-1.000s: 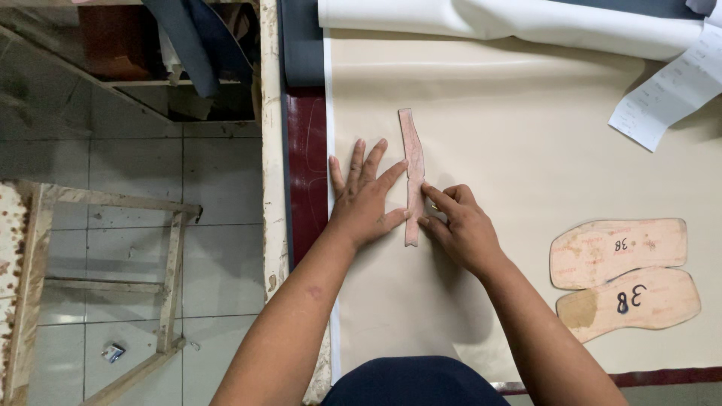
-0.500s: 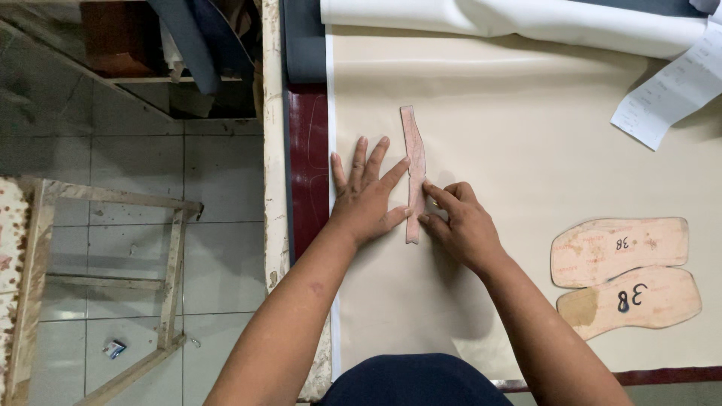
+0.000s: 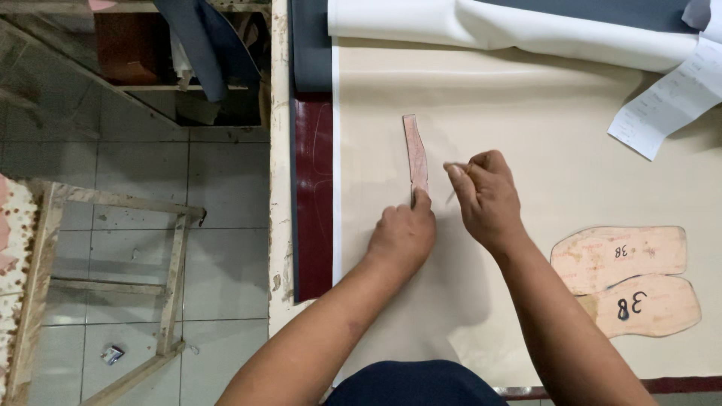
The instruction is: The person places shoe-shaped and strap-shaped cardboard templates on a large sheet of beige material and traces their outlines with a pencil. They then pick up a pair of scissors and a folded paper note, unfold the note to read it, and place the templates on a different piece of material.
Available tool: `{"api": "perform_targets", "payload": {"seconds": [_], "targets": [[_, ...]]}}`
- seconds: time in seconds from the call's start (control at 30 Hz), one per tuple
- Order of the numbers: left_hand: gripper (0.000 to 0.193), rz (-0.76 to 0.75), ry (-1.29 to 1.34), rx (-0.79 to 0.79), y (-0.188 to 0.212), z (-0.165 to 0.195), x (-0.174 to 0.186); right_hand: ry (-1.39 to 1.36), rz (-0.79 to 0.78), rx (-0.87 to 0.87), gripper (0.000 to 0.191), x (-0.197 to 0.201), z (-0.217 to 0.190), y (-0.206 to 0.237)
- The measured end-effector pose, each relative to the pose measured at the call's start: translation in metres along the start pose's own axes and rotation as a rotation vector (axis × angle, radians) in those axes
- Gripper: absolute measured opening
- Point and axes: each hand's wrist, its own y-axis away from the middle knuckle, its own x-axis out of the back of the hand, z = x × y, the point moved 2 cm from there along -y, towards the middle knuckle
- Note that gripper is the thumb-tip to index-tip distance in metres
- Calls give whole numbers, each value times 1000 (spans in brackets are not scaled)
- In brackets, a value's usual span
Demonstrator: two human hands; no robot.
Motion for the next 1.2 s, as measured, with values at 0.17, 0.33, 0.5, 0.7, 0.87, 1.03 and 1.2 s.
{"api": "perform_targets", "payload": {"seconds": [0.17, 0.33, 0.5, 0.7, 0.87, 1.03, 1.2], "targets": [[59, -134, 571, 399, -10, 15, -25, -39, -354, -61, 27, 2, -26, -25], [69, 127, 288, 98, -12, 13, -45, 60, -549, -104, 25, -10, -37, -31], [66, -136, 513, 332, -8, 9, -24, 84, -531, -34, 23, -16, -35, -38], [61, -274, 541, 401, -11, -6, 39, 103, -322, 174, 19, -20, -42, -86], [44, -193, 304, 222, -17, -8, 49, 61, -211, 226, 16, -23, -51, -120], [49, -152, 240, 181, -24, -10, 41, 35, -183, 199, 15, -25, -49, -126], [61, -52, 138, 147, -20, -11, 36, 50, -172, 177, 15, -24, -38, -124]]}}
